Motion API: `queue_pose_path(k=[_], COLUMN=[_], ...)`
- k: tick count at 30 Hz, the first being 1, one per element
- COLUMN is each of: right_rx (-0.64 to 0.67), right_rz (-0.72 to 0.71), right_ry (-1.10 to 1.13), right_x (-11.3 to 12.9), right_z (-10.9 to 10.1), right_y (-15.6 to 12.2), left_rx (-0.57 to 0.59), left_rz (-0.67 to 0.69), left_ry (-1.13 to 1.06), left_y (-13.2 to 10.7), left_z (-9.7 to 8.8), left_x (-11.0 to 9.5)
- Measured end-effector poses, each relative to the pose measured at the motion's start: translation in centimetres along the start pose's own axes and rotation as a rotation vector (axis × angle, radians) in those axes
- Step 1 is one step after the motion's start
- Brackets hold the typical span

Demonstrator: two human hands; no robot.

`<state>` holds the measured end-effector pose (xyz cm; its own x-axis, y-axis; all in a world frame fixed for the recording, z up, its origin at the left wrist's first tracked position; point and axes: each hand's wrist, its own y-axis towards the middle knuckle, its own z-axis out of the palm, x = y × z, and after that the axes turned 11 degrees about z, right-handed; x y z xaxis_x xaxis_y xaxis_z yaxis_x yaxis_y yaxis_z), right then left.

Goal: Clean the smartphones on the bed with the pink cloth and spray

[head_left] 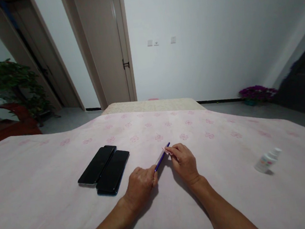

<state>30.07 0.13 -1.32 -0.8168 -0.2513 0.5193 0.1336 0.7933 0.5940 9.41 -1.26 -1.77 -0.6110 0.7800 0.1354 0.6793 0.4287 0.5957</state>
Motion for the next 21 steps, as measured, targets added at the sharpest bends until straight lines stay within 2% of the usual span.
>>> queue_pose_path(k=[3,9,11,14,21], right_rx=[-0.008,0.062,0.074,0.047,-0.023], right_rz=[0.004,-0.204,-0.23,-0.151,0.217], right_ry=[-0.007,0.068,0.051,0.024,0.149], right_x=[-0.3,1.8,2.1,1.6,0.1], right_z=[0.0,0.2,0.2,0.4,1.3], right_y=[-0.1,-1.1,-1.2,-0.7,1.4], left_rx=[-0.034,-0.036,-0.028,-0.022,-0.036], left_rz=[0.017,-0.03,-0.04,-0.058,-0.095], left_ry=[-0.005,0.028,0.032,0.025,-0.008], left_y=[0.0,-0.3,-0.4,-0.4,-0.1], left_z=[-0.1,0.1,0.1,0.2,0.4], left_x=[0.0,0.6,0.7,0.6,0.5])
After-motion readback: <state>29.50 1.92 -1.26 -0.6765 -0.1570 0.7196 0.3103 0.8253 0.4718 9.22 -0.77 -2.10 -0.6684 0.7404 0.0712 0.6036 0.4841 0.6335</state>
